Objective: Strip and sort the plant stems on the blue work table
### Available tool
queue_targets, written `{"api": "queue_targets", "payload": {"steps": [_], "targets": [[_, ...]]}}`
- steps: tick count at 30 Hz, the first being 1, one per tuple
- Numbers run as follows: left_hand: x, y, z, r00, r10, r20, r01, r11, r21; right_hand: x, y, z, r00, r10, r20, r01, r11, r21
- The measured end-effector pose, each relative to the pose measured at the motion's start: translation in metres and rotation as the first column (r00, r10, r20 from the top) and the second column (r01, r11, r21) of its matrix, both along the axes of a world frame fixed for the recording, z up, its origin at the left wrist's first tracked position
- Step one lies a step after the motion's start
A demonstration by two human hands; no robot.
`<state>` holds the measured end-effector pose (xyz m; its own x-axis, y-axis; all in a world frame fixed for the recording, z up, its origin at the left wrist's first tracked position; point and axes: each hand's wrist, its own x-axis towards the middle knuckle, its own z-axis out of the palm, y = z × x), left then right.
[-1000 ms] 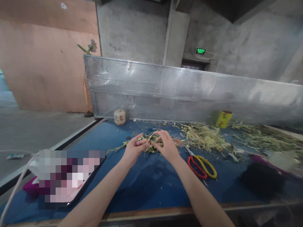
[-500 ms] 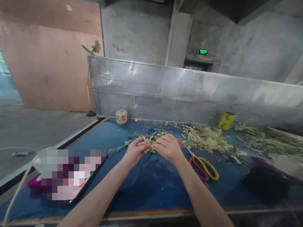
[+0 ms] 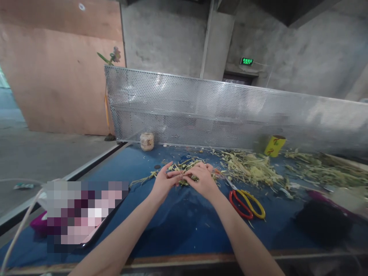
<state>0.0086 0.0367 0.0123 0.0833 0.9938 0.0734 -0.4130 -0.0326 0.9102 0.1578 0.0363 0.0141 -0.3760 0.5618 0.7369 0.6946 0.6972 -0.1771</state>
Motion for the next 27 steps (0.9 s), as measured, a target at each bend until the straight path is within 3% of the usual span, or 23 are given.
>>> {"api": "queue_targets", "payload": {"steps": [7, 12, 16, 20, 24, 27], "targets": [[-0.0006, 0.0034, -0.0024, 0.998, -0.008, 0.062, 0.015, 0.994, -0.106, 0.0027, -0.0004, -0.0016, 0.99, -0.043, 0.132, 0.03, 0.995, 0.098], [0.0011, 0.0029, -0.0022, 0.999, -0.013, 0.045, 0.016, 0.997, -0.073, 0.0026, 0.0022, -0.0037, 0.98, -0.089, 0.178, 0.066, 0.989, 0.13], [0.0006, 0.0039, -0.0033, 0.996, 0.005, -0.094, -0.001, 0.999, 0.038, 0.0039, 0.0039, -0.0041, 0.98, -0.069, 0.188, 0.052, 0.994, 0.094], [-0.0009, 0.0042, -0.0033, 0.978, 0.015, -0.209, 0.012, 0.992, 0.125, 0.0026, 0.0039, -0.0042, 0.99, -0.039, 0.138, 0.036, 0.999, 0.025], [-0.0013, 0.0031, -0.0015, 0.979, 0.013, -0.201, 0.016, 0.989, 0.146, -0.0012, 0.0056, -0.0054, 0.997, -0.074, -0.007, 0.073, 0.988, -0.139], [-0.0006, 0.0026, -0.0011, 0.988, -0.006, -0.156, 0.027, 0.991, 0.133, -0.0027, 0.0083, -0.0059, 0.982, -0.063, -0.178, 0.009, 0.956, -0.292]]}}
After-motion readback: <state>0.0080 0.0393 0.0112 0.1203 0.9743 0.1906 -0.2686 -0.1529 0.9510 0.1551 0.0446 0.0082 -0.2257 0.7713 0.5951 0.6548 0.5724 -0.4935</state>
